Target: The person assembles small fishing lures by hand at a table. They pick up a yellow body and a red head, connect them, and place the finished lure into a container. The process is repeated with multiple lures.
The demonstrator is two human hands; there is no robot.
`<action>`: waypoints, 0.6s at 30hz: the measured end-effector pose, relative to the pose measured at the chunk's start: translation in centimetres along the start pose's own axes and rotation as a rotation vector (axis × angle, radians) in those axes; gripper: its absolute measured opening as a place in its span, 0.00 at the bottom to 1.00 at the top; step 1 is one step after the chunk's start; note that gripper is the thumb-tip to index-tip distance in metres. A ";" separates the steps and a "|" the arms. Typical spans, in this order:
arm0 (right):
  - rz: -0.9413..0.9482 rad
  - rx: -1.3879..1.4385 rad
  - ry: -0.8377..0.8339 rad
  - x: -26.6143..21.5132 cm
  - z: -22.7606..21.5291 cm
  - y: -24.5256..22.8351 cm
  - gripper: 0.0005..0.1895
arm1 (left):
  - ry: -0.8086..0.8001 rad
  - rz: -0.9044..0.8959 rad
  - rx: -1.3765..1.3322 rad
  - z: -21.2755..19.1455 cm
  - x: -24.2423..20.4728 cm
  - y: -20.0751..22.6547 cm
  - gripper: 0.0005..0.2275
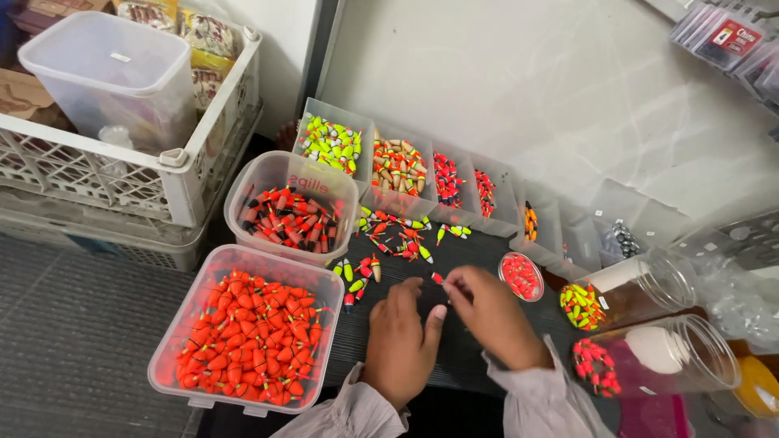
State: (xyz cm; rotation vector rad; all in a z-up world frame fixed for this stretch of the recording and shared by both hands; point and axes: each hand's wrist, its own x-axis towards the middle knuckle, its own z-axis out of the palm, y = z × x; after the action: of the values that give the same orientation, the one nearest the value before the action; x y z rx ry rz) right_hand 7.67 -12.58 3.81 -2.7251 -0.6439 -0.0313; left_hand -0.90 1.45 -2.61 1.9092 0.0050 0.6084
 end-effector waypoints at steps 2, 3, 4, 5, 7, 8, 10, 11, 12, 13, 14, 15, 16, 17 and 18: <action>-0.115 0.071 0.077 -3.4 0.7 -0.2 0.05 | -0.062 0.013 0.037 -0.5 0.4 0.2 0.11; -0.236 0.141 0.154 -5.1 1.1 -0.3 0.05 | -0.120 0.026 0.076 -0.7 0.6 0.3 0.11; -0.224 0.144 0.158 -5.9 1.6 -0.4 0.05 | -0.132 0.029 0.076 -0.6 0.5 0.2 0.11; -0.175 0.190 0.198 -6.7 2.0 -0.4 0.05 | -0.162 0.066 0.125 -0.4 0.4 0.2 0.11; -0.115 0.243 0.248 -7.8 3.1 -0.3 0.06 | -0.204 0.111 0.178 -0.2 0.3 0.2 0.12; -0.100 0.283 0.292 -8.1 3.8 0.0 0.06 | -0.248 0.124 0.202 -0.2 0.3 0.2 0.11; -0.076 0.330 0.341 -8.4 4.5 0.2 0.05 | -0.303 0.140 0.231 -0.2 0.3 0.2 0.10; -0.077 0.372 0.333 -8.3 4.5 0.3 0.05 | -0.306 0.152 0.208 -0.3 0.3 0.1 0.09; -0.076 0.412 0.324 -8.3 4.4 0.3 0.05 | -0.310 0.161 0.183 -0.3 0.2 0.1 0.08; -0.066 0.418 0.327 -8.3 4.2 0.1 0.05 | -0.322 0.162 0.187 -0.3 0.2 0.0 0.08; -0.068 0.436 0.317 -8.3 4.0 0.0 0.05 | -0.334 0.156 0.199 -0.2 0.2 -0.1 0.05; -0.071 0.454 0.307 -8.3 3.7 -0.2 0.04 | -0.345 0.151 0.211 -0.1 0.2 -0.1 0.03; -0.064 0.455 0.309 -8.3 3.7 -0.1 0.04 | -0.352 0.153 0.210 0.0 0.2 -0.2 0.03; -0.055 0.456 0.315 -8.3 3.7 -0.1 0.04 | -0.345 0.153 0.222 0.1 0.1 -0.2 0.03; -0.049 0.456 0.319 -8.3 3.8 -0.1 0.04 | -0.335 0.151 0.235 0.2 0.1 -0.2 0.04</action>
State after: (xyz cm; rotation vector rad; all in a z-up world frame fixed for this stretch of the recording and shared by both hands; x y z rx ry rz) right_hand 0.01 -14.86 -0.53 -2.2022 -0.5445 -0.2881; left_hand -0.68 1.39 -2.80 2.2353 -0.2961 0.3939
